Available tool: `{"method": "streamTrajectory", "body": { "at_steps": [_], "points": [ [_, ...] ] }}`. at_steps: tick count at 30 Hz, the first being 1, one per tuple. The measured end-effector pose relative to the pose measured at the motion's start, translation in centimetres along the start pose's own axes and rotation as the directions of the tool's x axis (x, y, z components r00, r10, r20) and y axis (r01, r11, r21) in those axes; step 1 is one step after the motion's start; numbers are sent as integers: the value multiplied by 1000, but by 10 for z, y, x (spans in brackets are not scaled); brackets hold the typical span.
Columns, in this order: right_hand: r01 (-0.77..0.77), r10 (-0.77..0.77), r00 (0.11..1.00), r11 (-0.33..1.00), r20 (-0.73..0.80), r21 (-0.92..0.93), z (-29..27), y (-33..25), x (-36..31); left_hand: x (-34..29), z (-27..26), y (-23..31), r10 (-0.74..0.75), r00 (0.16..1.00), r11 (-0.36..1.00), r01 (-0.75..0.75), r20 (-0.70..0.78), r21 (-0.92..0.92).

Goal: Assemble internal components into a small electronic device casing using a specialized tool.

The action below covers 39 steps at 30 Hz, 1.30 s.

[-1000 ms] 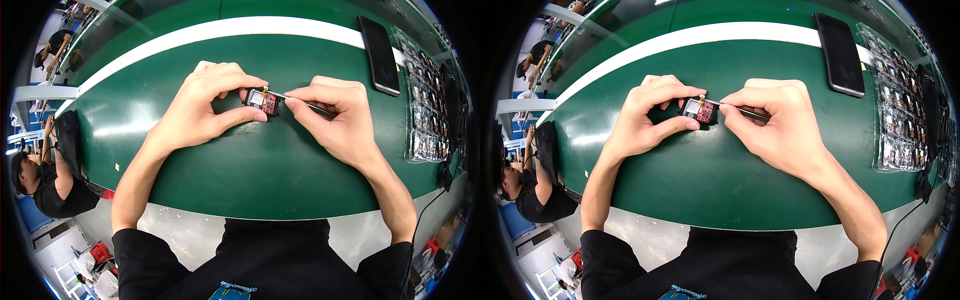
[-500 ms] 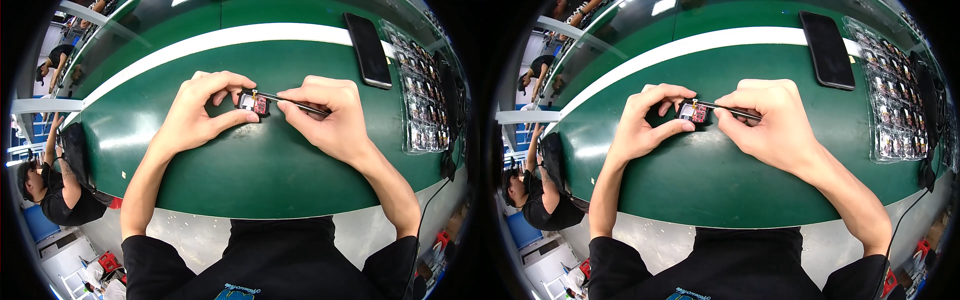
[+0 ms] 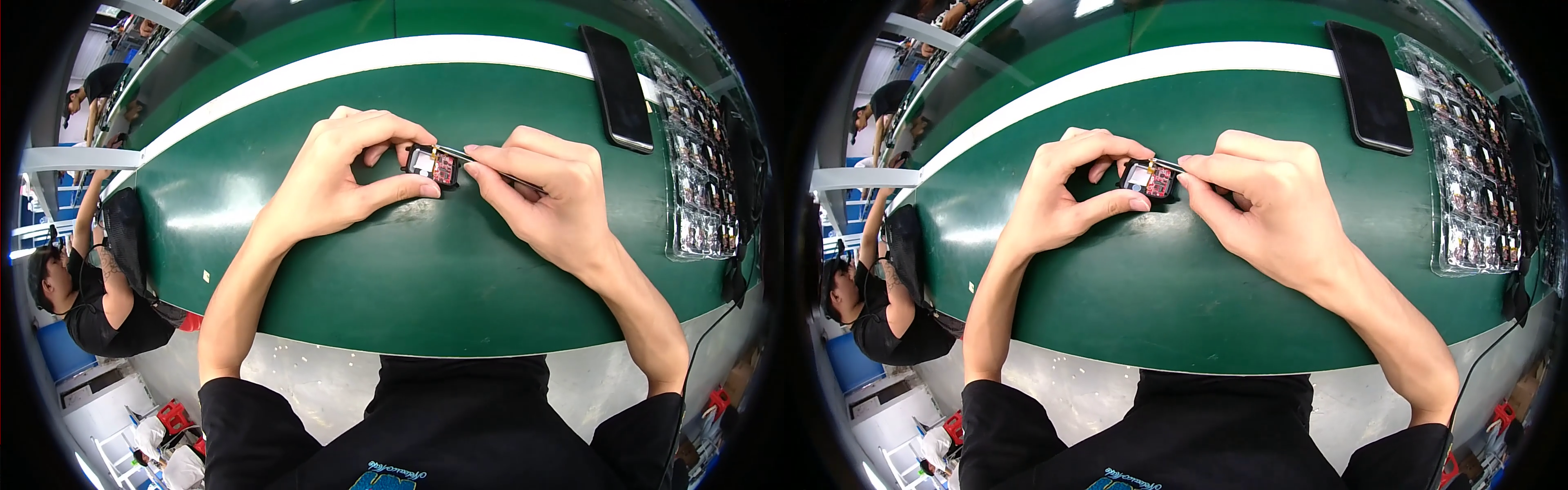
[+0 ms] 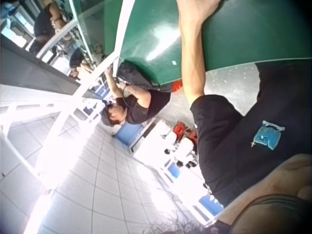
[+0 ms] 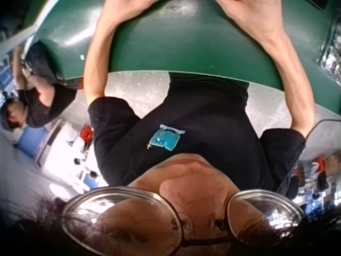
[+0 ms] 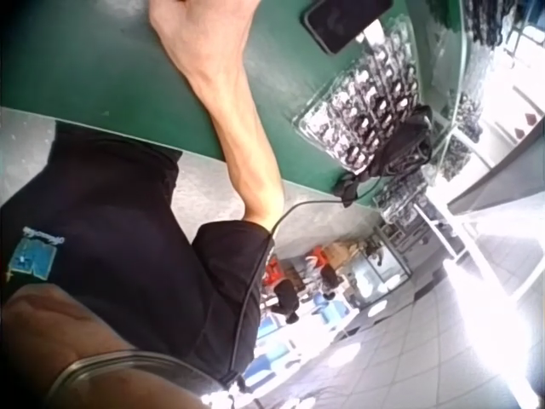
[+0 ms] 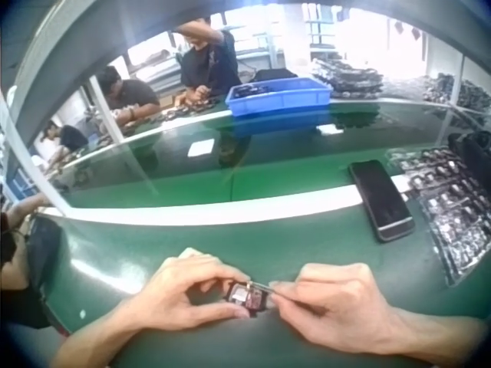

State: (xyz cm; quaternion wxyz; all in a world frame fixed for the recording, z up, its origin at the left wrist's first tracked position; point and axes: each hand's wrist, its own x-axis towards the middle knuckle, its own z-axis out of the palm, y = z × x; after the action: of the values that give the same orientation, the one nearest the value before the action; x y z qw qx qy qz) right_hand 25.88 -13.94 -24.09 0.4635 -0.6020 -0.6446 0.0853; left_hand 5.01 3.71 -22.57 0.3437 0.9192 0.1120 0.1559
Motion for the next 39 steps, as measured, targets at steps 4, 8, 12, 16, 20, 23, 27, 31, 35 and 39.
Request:
{"method": "streamTrajectory", "body": {
  "at_steps": [4, 8, 12, 16, 20, 23, 27, 31, 35, 39],
  "points": [
    [-49, 46, 999, 990, 23, 134, -1, 3, -1, -2, -4, -9, 4, 999, 999, -2, 42, -51],
    [-77, 69, 996, 980, 52, 184, -4, 5, 1, -3, -8, -12, -5, 998, 995, 12, 68, -100],
    [-103, 92, 994, 973, 67, 205, -4, 4, 1, -1, -10, -10, 11, 996, 997, -4, 86, -72],
    [-108, 92, 992, 974, 90, 199, -5, 4, 1, 0, -9, -10, 34, 994, 999, -30, 99, -43],
    [-132, 116, 989, 969, 89, 209, -4, 5, 1, 0, -7, -10, 42, 994, 998, -38, 97, -41],
    [-113, 95, 991, 971, 92, 210, -3, 5, 1, -1, -6, -8, 54, 995, 997, -50, 82, -52],
    [-111, 92, 991, 972, 96, 209, -4, 4, 2, 1, -5, -7, 82, 993, 996, -78, 85, -50],
    [-108, 90, 991, 977, 103, 186, -4, 5, 0, 1, -3, -11, 109, 991, 994, -107, 80, -33],
    [-183, 163, 982, 954, 100, 236, -6, 3, 3, 0, -6, -9, 95, 992, 995, -93, 82, -25],
    [-161, 136, 983, 962, 121, 221, -5, 4, 3, 0, -7, -9, 82, 992, 997, -80, 91, -22]
  ]
}}
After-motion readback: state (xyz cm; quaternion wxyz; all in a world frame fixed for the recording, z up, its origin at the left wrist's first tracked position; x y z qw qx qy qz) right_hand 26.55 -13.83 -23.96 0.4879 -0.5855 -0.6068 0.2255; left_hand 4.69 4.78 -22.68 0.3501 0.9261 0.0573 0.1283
